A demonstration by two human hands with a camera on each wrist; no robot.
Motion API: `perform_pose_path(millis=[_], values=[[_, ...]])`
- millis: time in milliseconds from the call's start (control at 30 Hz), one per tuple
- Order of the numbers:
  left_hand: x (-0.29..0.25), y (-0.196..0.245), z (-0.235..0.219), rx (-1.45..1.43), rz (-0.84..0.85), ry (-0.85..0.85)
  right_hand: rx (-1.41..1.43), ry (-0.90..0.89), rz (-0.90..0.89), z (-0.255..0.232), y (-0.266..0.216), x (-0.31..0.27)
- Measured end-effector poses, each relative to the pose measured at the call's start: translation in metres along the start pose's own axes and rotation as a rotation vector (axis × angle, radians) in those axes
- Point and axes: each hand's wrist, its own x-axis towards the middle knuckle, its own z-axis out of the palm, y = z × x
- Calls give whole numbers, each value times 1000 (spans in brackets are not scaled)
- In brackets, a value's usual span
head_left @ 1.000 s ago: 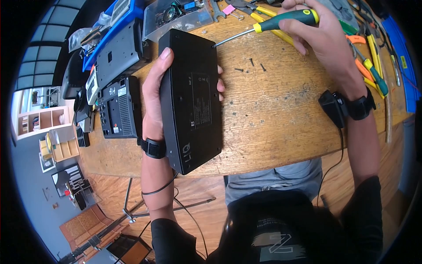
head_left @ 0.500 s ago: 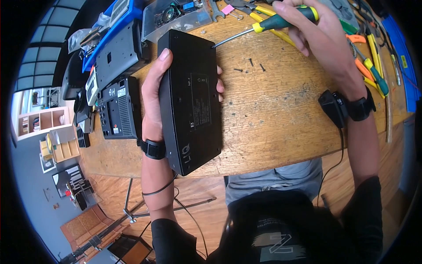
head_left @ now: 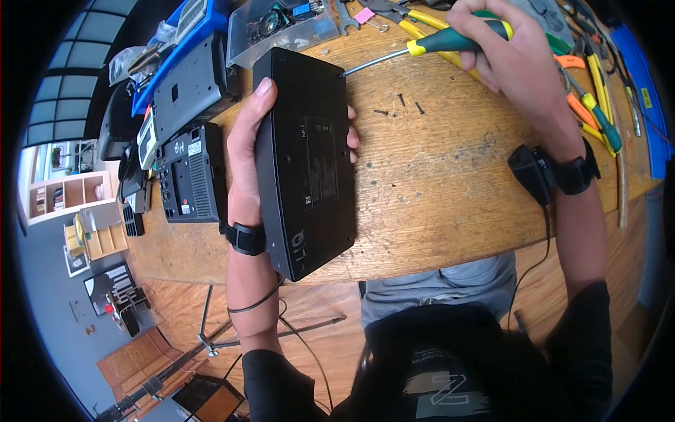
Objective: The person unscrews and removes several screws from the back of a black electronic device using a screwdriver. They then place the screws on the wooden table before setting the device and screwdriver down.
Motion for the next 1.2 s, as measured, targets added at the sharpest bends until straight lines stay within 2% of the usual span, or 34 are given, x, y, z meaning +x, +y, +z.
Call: perform_pose_path(millis=[33,100,167,200,267,333,400,467,500,567,600,667,733,800,933,1000,1067,1133,1200], values=[[0,0,1,-4,-5,4,-23,15,-25,1,2,0],[0,0,1,-5,-8,6,-163,48,-255,1,14,5],[0,0,0,0,0,5,-158,-12,-199,-2,9,5],[-1,1,1,1,0,7,-84,-84,-27,-6,-16,1],[-1,1,3,4,-3,8,-23,-108,111,-7,-24,-1],[0,0,3,4,-2,8,-48,-23,40,0,-2,2],[0,0,3,4,-2,16,-416,29,-233,-4,7,6],[-1,0,3,1,-4,30,-471,49,-208,-5,6,4],[-1,0,2,3,-1,17,-340,40,-50,1,-10,1],[0,0,1,10,6,-11,-111,-44,129,-1,-27,-1],[0,0,1,2,2,-7,-15,-117,152,-7,-31,-2],[0,0,1,-14,-6,3,24,-138,130,-9,-26,-2],[0,0,0,-10,-6,0,-92,-36,42,-3,-7,0],[0,0,1,-14,-9,-1,-119,22,78,4,-19,-1],[-1,0,1,-20,-10,6,-123,9,118,0,-15,-2],[0,0,1,-10,-11,4,-52,-63,129,-3,-21,-3],[0,0,1,4,-7,5,-67,-59,113,-2,-23,-2],[0,0,1,12,-1,14,-169,24,76,4,-18,0],[0,0,1,9,1,16,-77,-14,30,2,-12,-2]])
